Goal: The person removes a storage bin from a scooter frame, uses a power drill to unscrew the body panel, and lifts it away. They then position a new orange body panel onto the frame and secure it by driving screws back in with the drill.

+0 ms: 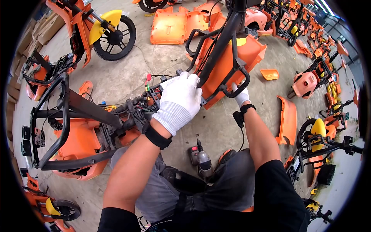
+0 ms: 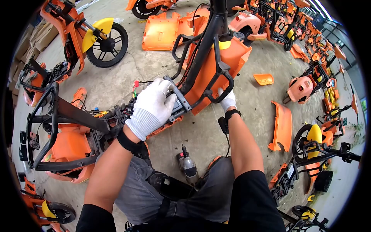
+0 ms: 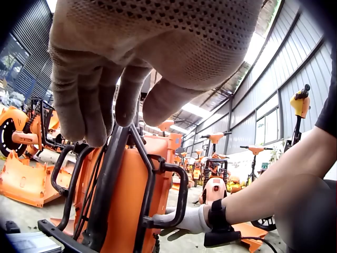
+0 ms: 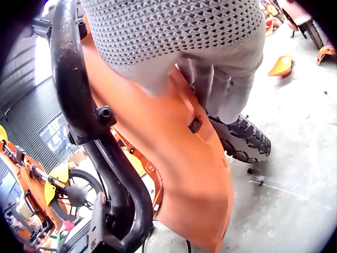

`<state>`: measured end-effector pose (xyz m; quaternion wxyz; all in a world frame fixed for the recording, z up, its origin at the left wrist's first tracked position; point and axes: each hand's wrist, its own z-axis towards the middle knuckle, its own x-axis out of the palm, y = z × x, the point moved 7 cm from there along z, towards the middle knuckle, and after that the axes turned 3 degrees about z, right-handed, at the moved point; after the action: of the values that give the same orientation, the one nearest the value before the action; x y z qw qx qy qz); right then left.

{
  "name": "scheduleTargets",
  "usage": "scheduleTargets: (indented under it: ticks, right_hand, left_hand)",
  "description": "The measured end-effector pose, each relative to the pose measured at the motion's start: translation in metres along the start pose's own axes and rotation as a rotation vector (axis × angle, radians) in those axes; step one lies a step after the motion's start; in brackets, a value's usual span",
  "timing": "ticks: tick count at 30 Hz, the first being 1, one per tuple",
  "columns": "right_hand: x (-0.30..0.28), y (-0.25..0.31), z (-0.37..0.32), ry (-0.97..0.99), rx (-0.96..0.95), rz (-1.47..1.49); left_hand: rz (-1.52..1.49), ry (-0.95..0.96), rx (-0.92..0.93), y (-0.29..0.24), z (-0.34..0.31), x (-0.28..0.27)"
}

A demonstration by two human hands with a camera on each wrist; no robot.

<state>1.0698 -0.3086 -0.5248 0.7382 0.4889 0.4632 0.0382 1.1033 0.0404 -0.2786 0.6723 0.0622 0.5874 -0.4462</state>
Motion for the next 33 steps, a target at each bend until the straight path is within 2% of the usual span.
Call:
scheduleTargets:
  ticks: [2, 7, 9, 10, 12, 13, 15, 16, 17, 19, 21, 23, 26, 28, 29, 31, 33]
  right_hand:
    - [-0.011, 0.013, -0.002, -0.092, -0.012, 0.058]
    - [-0.029, 0.035, -0.001, -0.034, -0.047, -0.116]
    - [-0.023, 0.033, 0.000, 0.103, -0.023, -0.218]
    - [-0.022, 0.029, 0.002, 0.102, -0.022, -0.218]
    - [-0.005, 0.025, 0.000, 0.315, 0.024, -0.075]
    - [-0.007, 0.027, -0.005, 0.311, 0.023, -0.076]
    - [-0.001, 0.050, -0.024, 0.465, -0.124, 0.054]
    - [-0.008, 0.066, -0.031, 0.572, 0.012, 0.010]
    - [-0.013, 0.066, -0.024, 0.570, 0.010, 0.007]
    - [-0.043, 0.044, -0.001, 0.390, 0.263, 0.141]
    - [-0.083, 0.038, 0.012, 0.062, 0.314, 0.500]
    - [-0.122, 0.071, 0.004, -0.013, 0.365, 0.746]
    - [-0.153, 0.134, -0.007, 0.070, 0.346, 0.866]
    - [-0.151, 0.164, -0.004, 0.141, 0.305, 0.688]
    - [-0.152, 0.168, -0.001, 0.140, 0.309, 0.692]
    - [-0.146, 0.181, 0.012, 0.301, 0.227, 0.369]
    - [-0.144, 0.175, 0.026, 0.330, 0.251, 0.408]
  left_hand:
    - [0.005, 0.006, 0.002, -0.001, 0.000, 0.001]
    - [0.007, 0.001, 0.017, -0.001, -0.001, 0.000]
    - [0.007, 0.004, 0.015, -0.001, -0.001, 0.001]
    - [0.009, 0.009, 0.013, -0.001, -0.001, 0.002]
    - [0.007, 0.015, 0.016, -0.002, -0.001, 0.003]
    - [0.007, 0.020, 0.017, -0.004, -0.001, 0.003]
    - [0.000, 0.038, 0.017, -0.006, 0.000, 0.003]
    - [-0.008, 0.059, 0.015, -0.006, 0.000, 0.004]
    - [-0.010, 0.056, 0.016, -0.006, 0.000, 0.005]
    - [-0.010, 0.027, -0.001, -0.004, 0.001, 0.005]
    - [-0.009, 0.027, -0.001, -0.003, 0.000, 0.004]
    - [-0.010, 0.029, -0.003, -0.001, 0.000, 0.002]
    - [-0.014, 0.028, 0.007, -0.002, 0.001, 0.004]
    - [-0.033, 0.040, 0.012, -0.002, 0.002, 0.008]
    - [-0.030, 0.044, 0.015, -0.003, 0.001, 0.010]
    - [-0.030, 0.048, 0.031, -0.007, 0.003, 0.012]
    - [-0.024, 0.050, 0.044, -0.011, 0.004, 0.011]
